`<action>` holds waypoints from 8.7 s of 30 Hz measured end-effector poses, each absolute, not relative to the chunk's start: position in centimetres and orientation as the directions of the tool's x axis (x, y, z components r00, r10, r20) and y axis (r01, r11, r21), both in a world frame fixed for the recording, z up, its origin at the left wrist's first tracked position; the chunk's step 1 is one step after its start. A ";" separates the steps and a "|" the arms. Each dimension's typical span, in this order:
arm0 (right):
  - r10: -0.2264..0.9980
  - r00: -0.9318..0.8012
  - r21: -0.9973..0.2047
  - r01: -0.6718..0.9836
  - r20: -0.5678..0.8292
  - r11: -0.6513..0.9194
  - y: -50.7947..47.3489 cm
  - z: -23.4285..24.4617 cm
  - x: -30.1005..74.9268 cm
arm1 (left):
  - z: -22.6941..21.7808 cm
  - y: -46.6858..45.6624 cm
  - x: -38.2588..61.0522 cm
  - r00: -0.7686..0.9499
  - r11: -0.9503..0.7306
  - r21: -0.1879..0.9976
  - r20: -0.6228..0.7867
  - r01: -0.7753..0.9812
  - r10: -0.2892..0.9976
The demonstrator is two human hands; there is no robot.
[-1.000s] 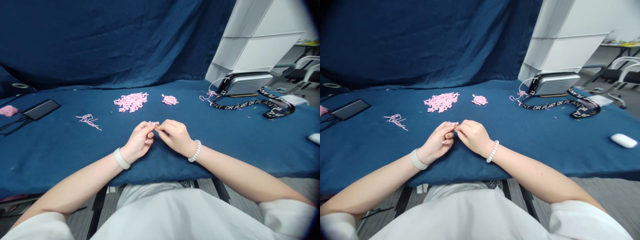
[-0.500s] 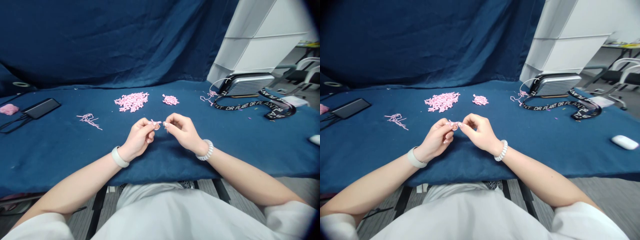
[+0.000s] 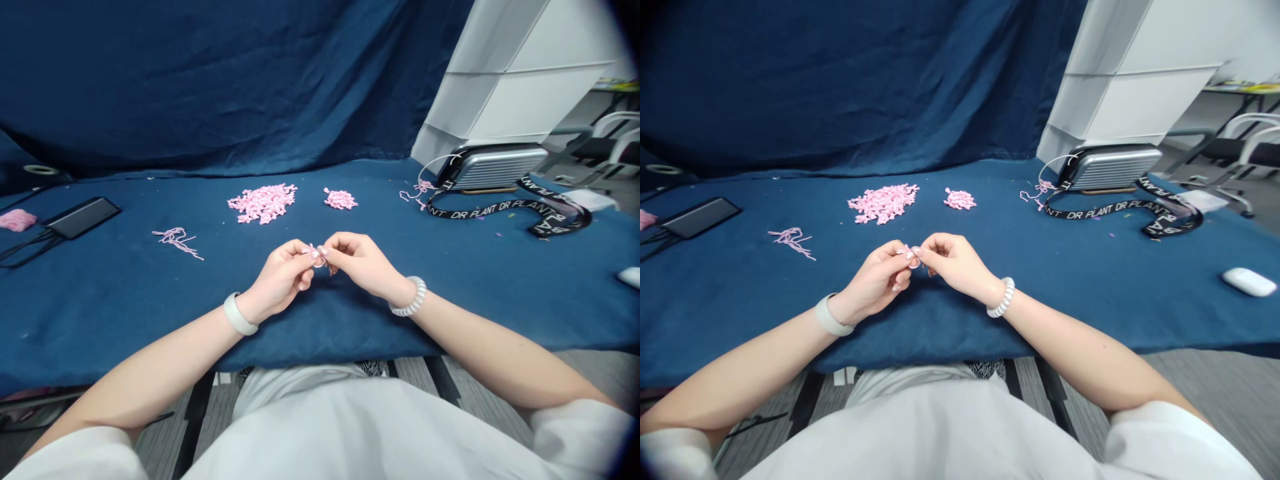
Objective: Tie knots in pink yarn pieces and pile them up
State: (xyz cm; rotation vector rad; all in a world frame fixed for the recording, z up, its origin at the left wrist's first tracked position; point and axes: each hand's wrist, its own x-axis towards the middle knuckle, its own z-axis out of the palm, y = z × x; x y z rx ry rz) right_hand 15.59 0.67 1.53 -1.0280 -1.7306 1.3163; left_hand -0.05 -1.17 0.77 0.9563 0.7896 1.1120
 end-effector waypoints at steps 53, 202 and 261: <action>0.602 -0.510 -0.395 0.461 0.615 0.794 0.5 2.0 17.4 | 0.7 -1.0 -0.2 0.168 0.063 0.970 -0.023 -0.236 0.986; 0.955 -0.297 -0.990 -0.137 0.014 -0.028 2.2 0.5 15.6 | 2.0 -1.2 -1.1 0.035 -0.170 0.981 0.167 0.098 0.985; 0.843 -0.405 -0.854 0.227 0.354 0.468 -0.3 3.2 19.2 | -0.3 -1.5 -0.8 0.245 -0.070 0.985 0.030 0.159 0.969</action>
